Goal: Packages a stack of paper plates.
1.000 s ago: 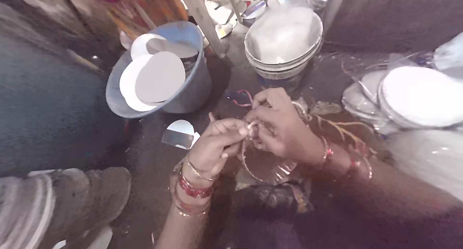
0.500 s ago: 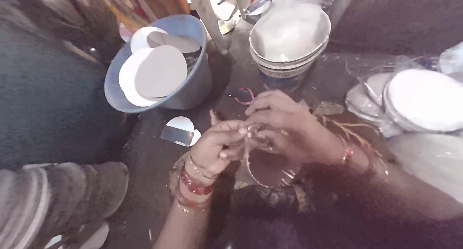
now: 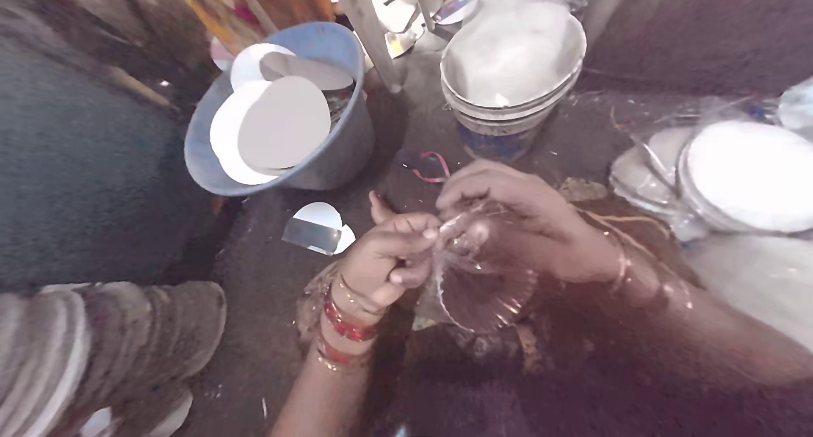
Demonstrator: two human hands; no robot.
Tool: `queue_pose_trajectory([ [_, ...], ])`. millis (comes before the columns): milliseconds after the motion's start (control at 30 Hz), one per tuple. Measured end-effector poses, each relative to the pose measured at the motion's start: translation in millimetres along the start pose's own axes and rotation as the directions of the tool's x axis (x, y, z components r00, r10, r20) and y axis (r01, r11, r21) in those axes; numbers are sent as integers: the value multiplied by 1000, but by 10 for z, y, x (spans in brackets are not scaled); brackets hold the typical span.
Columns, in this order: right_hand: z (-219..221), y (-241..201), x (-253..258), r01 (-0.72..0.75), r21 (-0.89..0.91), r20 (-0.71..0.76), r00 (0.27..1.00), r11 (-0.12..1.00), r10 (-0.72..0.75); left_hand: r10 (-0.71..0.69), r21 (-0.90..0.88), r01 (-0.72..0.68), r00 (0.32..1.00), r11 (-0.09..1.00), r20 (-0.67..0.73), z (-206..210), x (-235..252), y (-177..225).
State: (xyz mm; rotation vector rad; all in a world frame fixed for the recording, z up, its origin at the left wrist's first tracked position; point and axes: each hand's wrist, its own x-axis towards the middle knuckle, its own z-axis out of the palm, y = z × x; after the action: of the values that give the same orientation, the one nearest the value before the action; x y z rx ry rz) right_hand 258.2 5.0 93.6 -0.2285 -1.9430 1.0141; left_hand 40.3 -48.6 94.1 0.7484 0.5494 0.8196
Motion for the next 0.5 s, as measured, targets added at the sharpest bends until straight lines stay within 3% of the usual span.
queue_pose_trajectory([
  [100,-39,46,-19,61,-74,56,997,995,-57,-3,-46,3,1000,999,-5,19,7,-18],
  [167,37,85,-41,118,-130,-49,991,984,-125,12,-12,-12,1000,1000,-12,38,28,-9],
  [233,83,91,-46,124,-186,-144,978,975,-152,92,130,-75,988,989,-124,101,16,14],
  [267,82,76,-45,117,-230,-165,974,966,-157,188,294,-118,956,949,-224,161,-3,23],
  [333,55,23,-44,106,-348,-182,967,931,-178,468,674,-132,814,727,-345,259,-34,6],
  [367,45,-7,-44,104,-394,-185,964,913,-190,561,796,-107,764,596,-317,283,-59,6],
  [500,18,-158,-58,85,-501,-199,957,861,-210,716,955,-120,689,272,-117,337,-107,0],
])
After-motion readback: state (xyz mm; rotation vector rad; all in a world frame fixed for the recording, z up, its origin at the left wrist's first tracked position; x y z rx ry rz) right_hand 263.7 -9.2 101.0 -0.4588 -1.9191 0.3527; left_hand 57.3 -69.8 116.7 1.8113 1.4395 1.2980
